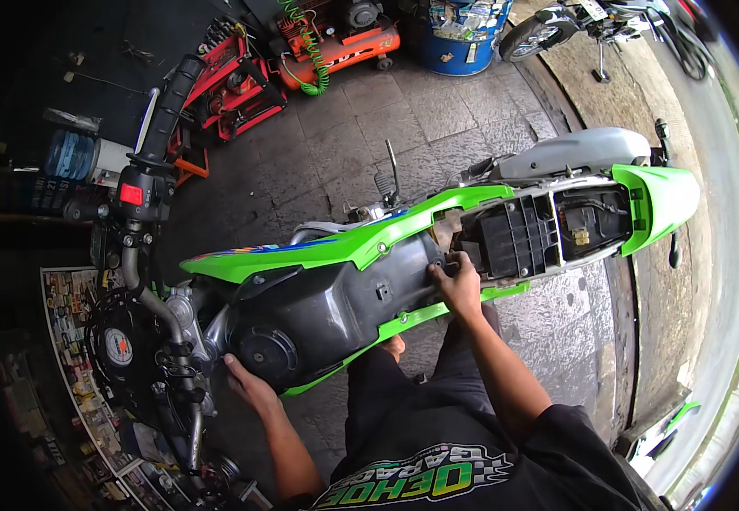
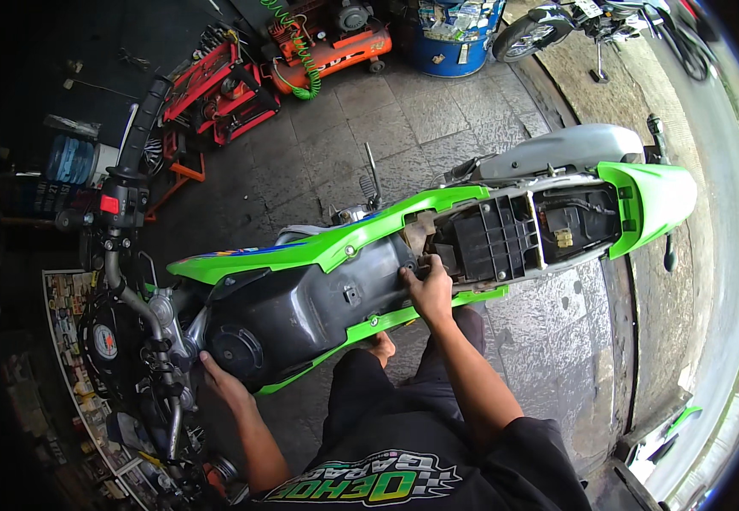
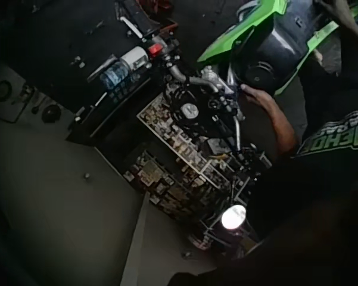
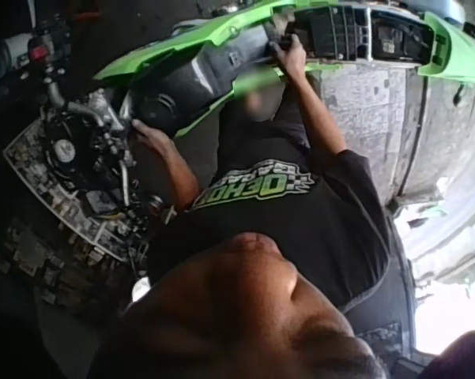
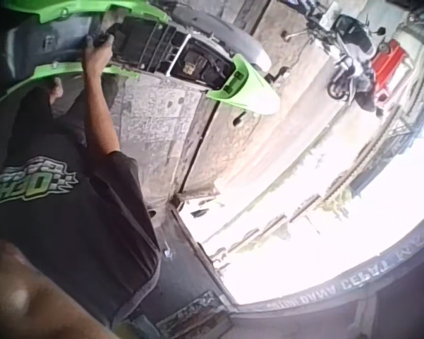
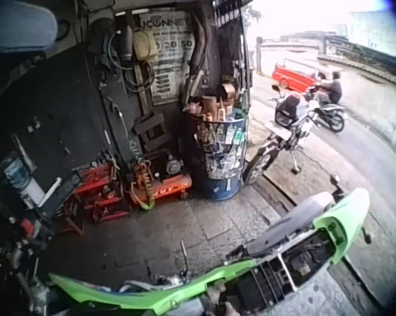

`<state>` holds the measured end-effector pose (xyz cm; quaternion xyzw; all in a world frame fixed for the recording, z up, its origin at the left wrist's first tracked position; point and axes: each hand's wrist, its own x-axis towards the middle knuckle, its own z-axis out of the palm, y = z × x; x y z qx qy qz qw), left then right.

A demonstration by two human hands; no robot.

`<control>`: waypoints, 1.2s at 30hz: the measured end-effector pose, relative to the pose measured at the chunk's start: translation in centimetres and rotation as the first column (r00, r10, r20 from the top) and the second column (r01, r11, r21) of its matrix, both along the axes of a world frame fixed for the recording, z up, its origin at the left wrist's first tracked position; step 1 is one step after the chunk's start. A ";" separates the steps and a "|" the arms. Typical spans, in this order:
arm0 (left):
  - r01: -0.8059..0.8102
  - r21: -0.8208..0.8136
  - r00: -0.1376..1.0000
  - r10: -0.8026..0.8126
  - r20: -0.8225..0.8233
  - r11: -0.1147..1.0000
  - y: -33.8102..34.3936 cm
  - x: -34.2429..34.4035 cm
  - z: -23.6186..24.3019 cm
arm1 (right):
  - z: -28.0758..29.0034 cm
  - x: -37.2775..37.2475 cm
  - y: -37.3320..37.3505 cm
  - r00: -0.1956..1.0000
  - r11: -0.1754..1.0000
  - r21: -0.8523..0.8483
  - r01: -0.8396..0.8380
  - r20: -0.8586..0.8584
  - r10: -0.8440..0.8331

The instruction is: Removing and adjusting body panels and wiring on a motorcycle.

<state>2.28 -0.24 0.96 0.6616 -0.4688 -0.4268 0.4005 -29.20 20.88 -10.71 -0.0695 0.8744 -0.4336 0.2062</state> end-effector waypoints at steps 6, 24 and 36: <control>-0.112 0.180 0.945 0.160 -0.284 0.977 0.8 -2.7 1.0 | -0.2 -0.8 0.5 0.981 0.984 -0.176 0.007 0.194 0.027; -0.067 0.136 0.998 0.066 0.013 0.988 1.0 0.5 -1.2 | -3.4 -2.1 2.8 0.917 0.980 -0.197 -0.037 0.383 0.111; 0.240 -0.198 0.924 -0.161 0.346 0.950 2.4 -1.0 -1.7 | 16.1 -3.3 -12.1 0.359 0.396 0.405 -0.824 -0.169 0.918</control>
